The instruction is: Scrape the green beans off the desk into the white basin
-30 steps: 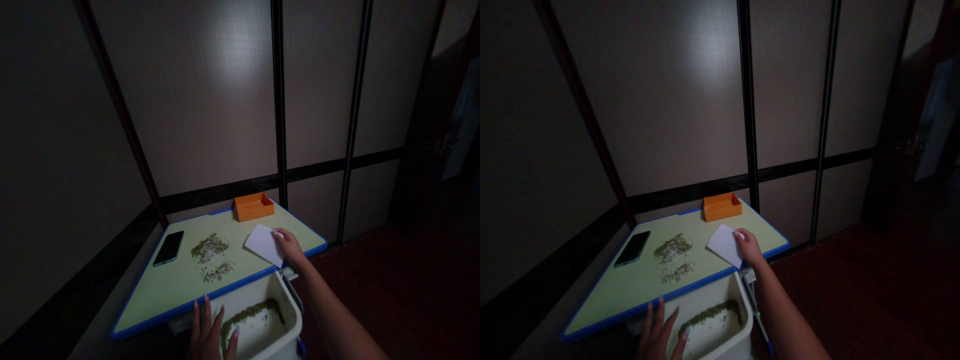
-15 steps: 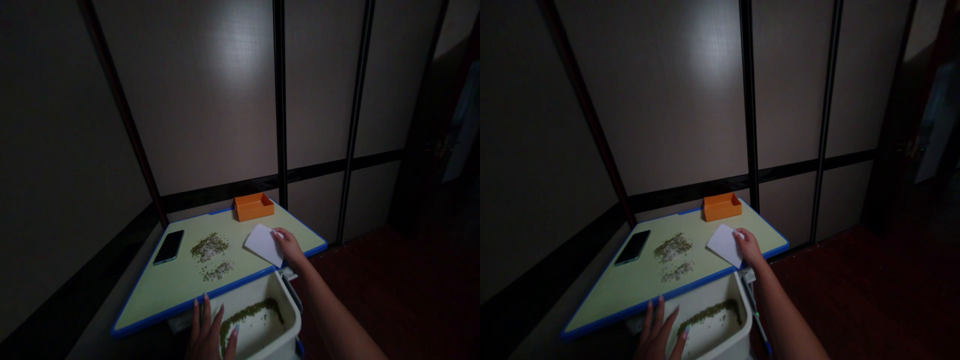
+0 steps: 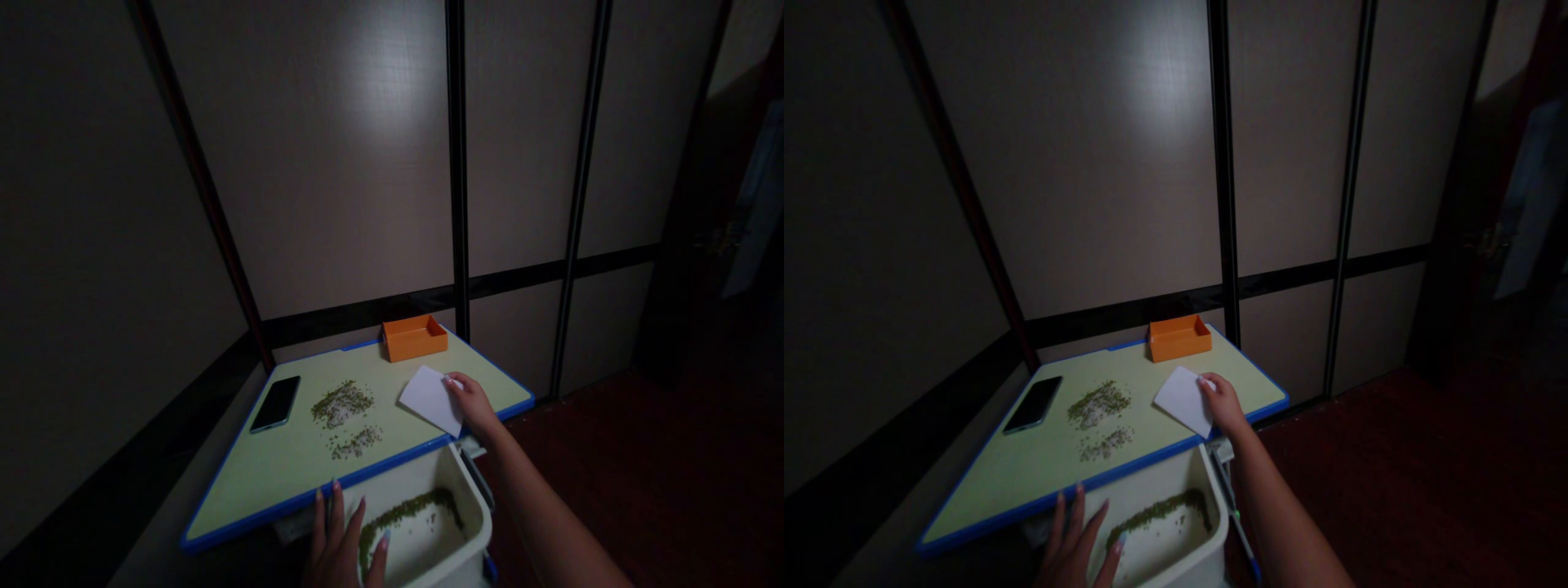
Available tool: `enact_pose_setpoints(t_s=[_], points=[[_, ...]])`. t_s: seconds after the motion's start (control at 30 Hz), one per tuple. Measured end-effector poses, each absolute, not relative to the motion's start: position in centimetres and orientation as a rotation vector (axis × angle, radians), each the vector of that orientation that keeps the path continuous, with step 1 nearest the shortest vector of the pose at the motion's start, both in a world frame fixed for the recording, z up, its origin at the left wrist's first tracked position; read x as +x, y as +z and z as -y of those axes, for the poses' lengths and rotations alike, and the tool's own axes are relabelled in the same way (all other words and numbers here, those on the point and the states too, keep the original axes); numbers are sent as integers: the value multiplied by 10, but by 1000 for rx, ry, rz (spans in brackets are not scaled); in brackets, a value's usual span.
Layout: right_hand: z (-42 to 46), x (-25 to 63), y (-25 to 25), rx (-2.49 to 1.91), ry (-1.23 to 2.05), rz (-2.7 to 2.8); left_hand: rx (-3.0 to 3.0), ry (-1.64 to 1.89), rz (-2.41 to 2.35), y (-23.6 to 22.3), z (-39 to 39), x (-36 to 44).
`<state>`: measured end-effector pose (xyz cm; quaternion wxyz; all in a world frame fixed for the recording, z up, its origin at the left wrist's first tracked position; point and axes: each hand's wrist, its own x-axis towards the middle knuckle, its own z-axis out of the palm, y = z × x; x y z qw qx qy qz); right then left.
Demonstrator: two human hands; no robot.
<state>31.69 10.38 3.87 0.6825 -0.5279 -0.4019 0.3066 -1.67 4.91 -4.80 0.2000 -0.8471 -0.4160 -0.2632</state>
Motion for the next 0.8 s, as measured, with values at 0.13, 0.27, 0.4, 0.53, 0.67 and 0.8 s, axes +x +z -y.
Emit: enact_pose_setpoints(t_s=[0.13, 0.27, 0.4, 0.53, 0.67, 0.8], points=[[-105, 319, 36, -1181, 670, 920, -2393, -726, 1175, -48, -49, -16], [-105, 319, 36, -1166, 683, 917, -2381, -785, 1265, -47, -45, -12], [-103, 317, 38, -1157, 705, 913, -2388, -809, 1267, -47, -41, -8], [-102, 317, 39, -1159, 701, 912, -2384, -822, 1319, -48, -43, -8], [-103, 317, 38, -1166, 695, 918, -2482, -734, 1318, -49, -47, -15], [-104, 318, 37, -1154, 694, 920, -2489, -698, 1355, -48, -49, -17]])
